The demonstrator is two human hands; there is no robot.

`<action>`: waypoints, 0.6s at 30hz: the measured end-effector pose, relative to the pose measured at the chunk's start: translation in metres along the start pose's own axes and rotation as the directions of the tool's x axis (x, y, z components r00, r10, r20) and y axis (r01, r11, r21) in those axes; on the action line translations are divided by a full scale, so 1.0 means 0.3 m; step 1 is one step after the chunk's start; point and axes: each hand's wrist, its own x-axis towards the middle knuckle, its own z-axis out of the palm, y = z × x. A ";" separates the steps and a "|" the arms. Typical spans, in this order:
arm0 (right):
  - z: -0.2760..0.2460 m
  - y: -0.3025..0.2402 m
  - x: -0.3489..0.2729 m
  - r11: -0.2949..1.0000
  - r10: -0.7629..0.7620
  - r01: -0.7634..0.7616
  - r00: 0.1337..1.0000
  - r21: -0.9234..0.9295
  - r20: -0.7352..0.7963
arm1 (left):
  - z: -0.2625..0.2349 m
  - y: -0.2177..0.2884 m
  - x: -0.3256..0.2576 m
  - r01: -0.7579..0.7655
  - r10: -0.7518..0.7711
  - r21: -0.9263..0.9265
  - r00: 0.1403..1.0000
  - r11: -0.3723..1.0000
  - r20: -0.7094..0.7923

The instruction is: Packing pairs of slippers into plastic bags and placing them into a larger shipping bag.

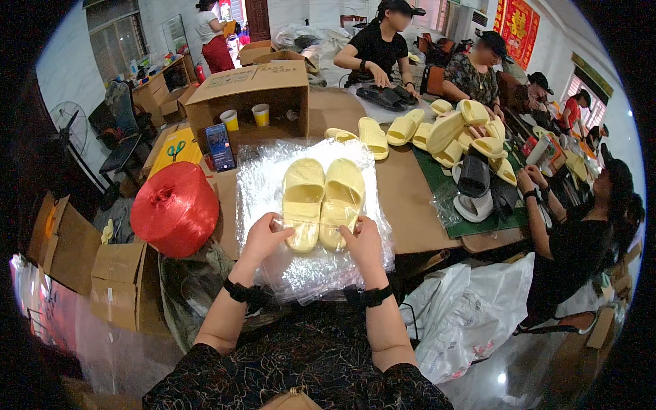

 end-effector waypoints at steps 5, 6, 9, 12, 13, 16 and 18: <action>-0.012 0.040 0.009 0.998 0.026 -0.029 0.999 0.063 0.040 | 0.049 0.057 -0.021 0.051 -0.036 -0.561 0.999 0.826 0.037; -0.019 0.032 0.008 0.992 0.047 -0.050 0.998 0.113 0.034 | 0.049 0.082 -0.028 0.111 -0.091 -0.667 0.994 0.737 0.065; -0.046 0.009 -0.021 0.990 0.008 -0.005 1.000 0.142 -0.023 | 0.058 0.095 -0.045 0.157 -0.090 -0.816 0.988 0.556 0.128; -0.072 -0.041 -0.049 0.987 -0.110 0.125 0.984 0.104 -0.143 | 0.057 0.134 -0.069 0.157 0.021 -0.904 0.983 0.397 0.181; -0.078 -0.066 -0.062 0.977 -0.173 0.194 0.963 0.087 -0.206 | 0.051 0.150 -0.081 0.165 0.080 -0.935 0.977 0.314 0.199; -0.094 -0.137 -0.099 0.976 -0.129 0.176 0.939 0.125 -0.319 | 0.046 0.141 -0.100 0.186 0.218 -0.950 0.945 0.250 0.242; -0.096 -0.145 -0.106 0.970 -0.117 0.185 0.924 0.159 -0.364 | 0.032 0.152 -0.114 0.180 0.240 -0.959 0.943 0.220 0.231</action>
